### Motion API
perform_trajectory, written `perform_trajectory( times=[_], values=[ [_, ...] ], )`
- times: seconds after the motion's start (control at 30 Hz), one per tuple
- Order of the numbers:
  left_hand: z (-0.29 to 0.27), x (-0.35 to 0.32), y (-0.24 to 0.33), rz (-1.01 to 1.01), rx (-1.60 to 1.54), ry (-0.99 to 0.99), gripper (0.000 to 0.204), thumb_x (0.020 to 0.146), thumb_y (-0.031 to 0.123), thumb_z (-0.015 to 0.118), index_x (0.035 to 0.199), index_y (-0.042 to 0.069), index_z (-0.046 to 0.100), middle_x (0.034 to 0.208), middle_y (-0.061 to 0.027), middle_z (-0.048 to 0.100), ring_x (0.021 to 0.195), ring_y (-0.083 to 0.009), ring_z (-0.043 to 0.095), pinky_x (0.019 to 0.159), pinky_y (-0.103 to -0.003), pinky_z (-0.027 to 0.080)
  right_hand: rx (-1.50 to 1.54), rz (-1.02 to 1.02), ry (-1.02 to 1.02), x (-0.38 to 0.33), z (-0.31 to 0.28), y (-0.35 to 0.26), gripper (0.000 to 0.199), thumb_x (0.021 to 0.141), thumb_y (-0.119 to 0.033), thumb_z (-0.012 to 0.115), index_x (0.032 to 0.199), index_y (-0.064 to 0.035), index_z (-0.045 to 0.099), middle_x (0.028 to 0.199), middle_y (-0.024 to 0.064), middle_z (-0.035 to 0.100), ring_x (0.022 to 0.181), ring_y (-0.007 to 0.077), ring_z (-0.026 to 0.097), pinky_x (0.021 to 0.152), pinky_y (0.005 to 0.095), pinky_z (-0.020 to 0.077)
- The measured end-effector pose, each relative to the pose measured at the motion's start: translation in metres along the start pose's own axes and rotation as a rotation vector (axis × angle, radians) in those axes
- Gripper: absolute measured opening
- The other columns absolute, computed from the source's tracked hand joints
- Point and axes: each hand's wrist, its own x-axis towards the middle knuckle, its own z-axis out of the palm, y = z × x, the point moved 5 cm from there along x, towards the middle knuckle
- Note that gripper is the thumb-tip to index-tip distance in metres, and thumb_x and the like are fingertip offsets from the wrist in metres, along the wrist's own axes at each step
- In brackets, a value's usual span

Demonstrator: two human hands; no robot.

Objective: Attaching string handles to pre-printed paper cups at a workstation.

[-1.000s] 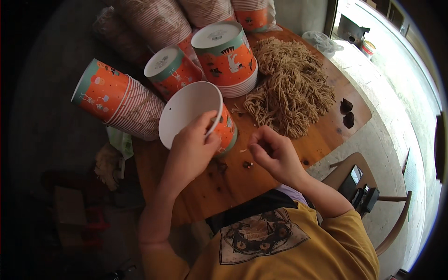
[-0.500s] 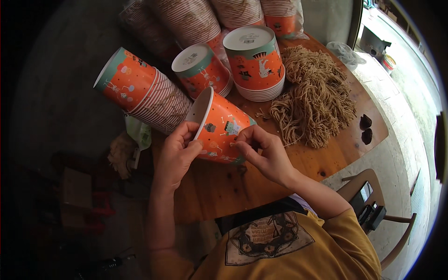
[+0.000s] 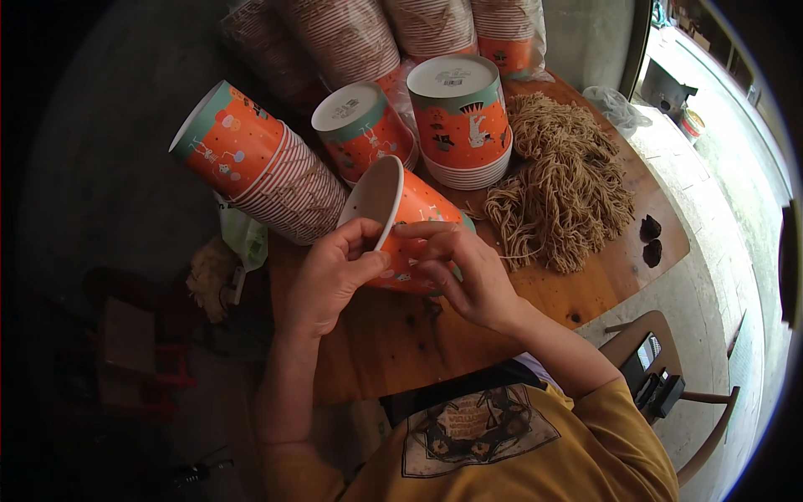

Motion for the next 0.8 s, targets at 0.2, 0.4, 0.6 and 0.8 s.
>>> perform_trajectory(
  times=[0.2, 0.4, 0.6, 0.8],
  values=[
    [0.004, 0.000, 0.003, -0.006, -0.004, -0.007, 0.020, 0.087, 0.000, 0.054, 0.107, 0.000, 0.057, 0.099, -0.0034, 0.061, 0.088, -0.0065, 0.057, 0.082, -0.023, 0.048, -0.024, -0.093, -0.126, -0.005, 0.002, 0.001, 0.015, 0.084, 0.000, 0.062, 0.090, -0.0050, 0.049, 0.098, 0.0102, 0.064, 0.084, 0.0243, 0.063, 0.074, 0.0330, 0.0495],
    [0.009, 0.003, 0.001, -0.012, 0.005, -0.036, 0.024, 0.086, 0.000, 0.056, 0.109, 0.000, 0.053, 0.103, -0.0054, 0.059, 0.091, -0.0083, 0.057, 0.084, -0.025, 0.049, 0.059, 0.133, 0.067, -0.011, -0.002, 0.009, 0.012, 0.085, -0.004, 0.063, 0.091, -0.0032, 0.052, 0.085, 0.0075, 0.061, 0.071, 0.0207, 0.062, 0.059, 0.0296, 0.0500],
    [0.018, 0.003, 0.002, -0.020, -0.011, -0.012, 0.035, 0.085, -0.001, 0.056, 0.118, 0.000, 0.047, 0.110, -0.0074, 0.059, 0.098, -0.0111, 0.058, 0.088, -0.026, 0.047, -0.082, 0.181, 0.126, -0.004, -0.005, 0.004, 0.015, 0.083, -0.006, 0.066, 0.090, -0.0030, 0.053, 0.079, 0.0074, 0.061, 0.065, 0.0201, 0.062, 0.055, 0.0295, 0.0513],
    [0.025, 0.005, 0.001, -0.002, -0.024, -0.034, 0.031, 0.086, -0.001, 0.055, 0.117, -0.001, 0.049, 0.107, -0.0068, 0.058, 0.095, -0.0106, 0.057, 0.084, -0.026, 0.051, -0.146, 0.160, 0.120, -0.002, -0.005, 0.005, 0.017, 0.081, -0.007, 0.067, 0.090, -0.0037, 0.054, 0.078, 0.0067, 0.061, 0.066, 0.0220, 0.063, 0.055, 0.0313, 0.0526]
  ],
)
